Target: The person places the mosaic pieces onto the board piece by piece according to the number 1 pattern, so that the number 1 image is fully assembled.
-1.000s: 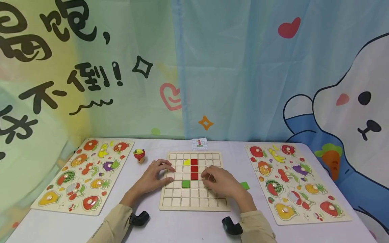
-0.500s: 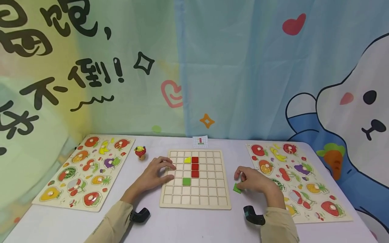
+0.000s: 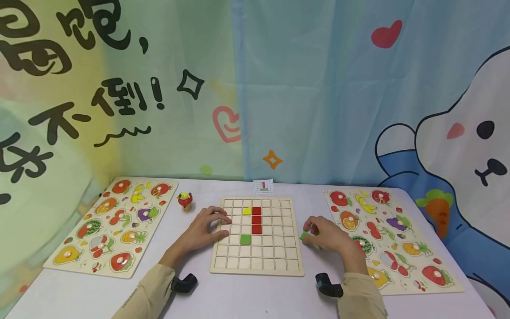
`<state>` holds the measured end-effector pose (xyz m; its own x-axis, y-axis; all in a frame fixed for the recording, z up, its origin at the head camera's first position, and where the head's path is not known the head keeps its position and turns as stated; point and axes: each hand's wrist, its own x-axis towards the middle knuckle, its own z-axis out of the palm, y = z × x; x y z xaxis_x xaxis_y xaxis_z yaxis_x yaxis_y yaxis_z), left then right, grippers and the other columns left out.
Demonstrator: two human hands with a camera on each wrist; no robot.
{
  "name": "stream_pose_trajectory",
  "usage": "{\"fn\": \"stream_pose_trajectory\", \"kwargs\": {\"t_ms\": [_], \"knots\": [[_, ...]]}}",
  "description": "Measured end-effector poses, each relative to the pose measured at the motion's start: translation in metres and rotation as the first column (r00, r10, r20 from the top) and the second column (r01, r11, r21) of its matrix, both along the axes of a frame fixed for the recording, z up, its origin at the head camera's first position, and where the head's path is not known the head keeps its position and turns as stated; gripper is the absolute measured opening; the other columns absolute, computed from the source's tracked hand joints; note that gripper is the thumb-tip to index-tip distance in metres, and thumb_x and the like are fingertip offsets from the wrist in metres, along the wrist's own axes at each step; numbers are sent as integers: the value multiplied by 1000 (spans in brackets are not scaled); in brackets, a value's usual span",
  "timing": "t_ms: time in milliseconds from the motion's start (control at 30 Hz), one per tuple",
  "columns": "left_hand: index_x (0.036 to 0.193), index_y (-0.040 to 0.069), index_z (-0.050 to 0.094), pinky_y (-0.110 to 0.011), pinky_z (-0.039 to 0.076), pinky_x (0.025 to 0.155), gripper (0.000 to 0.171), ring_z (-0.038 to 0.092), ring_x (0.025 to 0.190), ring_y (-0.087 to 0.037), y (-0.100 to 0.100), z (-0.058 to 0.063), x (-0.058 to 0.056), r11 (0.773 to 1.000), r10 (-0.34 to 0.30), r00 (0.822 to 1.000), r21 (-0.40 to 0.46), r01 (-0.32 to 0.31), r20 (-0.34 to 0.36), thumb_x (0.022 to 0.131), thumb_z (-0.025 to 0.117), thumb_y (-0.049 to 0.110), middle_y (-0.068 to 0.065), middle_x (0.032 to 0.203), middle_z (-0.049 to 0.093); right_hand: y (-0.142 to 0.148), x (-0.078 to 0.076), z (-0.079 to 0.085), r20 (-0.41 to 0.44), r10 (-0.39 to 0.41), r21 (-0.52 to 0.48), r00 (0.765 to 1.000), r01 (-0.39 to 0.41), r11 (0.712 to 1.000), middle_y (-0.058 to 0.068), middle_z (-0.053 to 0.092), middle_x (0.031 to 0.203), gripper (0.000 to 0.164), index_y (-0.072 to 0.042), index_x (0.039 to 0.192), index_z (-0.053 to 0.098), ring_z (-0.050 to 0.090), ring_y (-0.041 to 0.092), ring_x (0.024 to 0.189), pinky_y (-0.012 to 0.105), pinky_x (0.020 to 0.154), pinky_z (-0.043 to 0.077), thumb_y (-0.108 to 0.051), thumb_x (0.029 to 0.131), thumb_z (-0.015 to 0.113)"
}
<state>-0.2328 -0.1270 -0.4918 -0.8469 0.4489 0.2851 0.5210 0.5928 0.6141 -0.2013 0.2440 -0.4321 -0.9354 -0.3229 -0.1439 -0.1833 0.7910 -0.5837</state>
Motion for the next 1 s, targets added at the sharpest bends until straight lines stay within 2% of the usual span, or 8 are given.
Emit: {"fn": "stream_pose_trajectory", "kwargs": {"t_ms": [133,333,467,700,1000], "knots": [[105,26,68,-38,34,91,27,46,106,-17,0,0,0,1000,4,1000,-2,-4,10,80,75,34,2,121,55,-1,-1,-2,7,5,-3,1000,-5,1000,6,50,85,30,-6,99,56,45,17,77,29,64,39,-18,78,75],[105,26,68,-39,34,91,27,46,107,-18,0,1,1,1000,-1,1000,9,1,17,80,75,33,1,122,55,-4,-2,-4,-5,-44,-6,999,44,999,6,50,84,28,-4,103,56,46,17,75,29,61,41,-14,81,71],[105,27,68,-39,34,91,27,46,108,-17,0,1,1,1000,0,1000,6,0,22,80,74,34,2,122,55,-6,-4,-4,-38,-63,1,997,63,998,5,52,86,26,-5,104,57,47,17,79,30,66,41,-15,83,69],[105,26,68,-40,33,93,27,46,111,-18,0,1,1,1000,-3,1000,11,3,23,80,75,33,2,121,55,-15,-6,-6,-140,-25,-9,990,24,1000,4,55,91,25,-7,106,59,49,17,84,33,73,42,-17,84,68],[105,25,69,-41,33,93,27,46,111,-18,0,2,2,1000,-3,1000,13,2,27,80,74,33,1,122,54,-30,-7,-10,-186,1,-38,982,-8,999,3,59,99,29,-7,111,59,54,18,91,35,78,44,-14,84,67]]}}
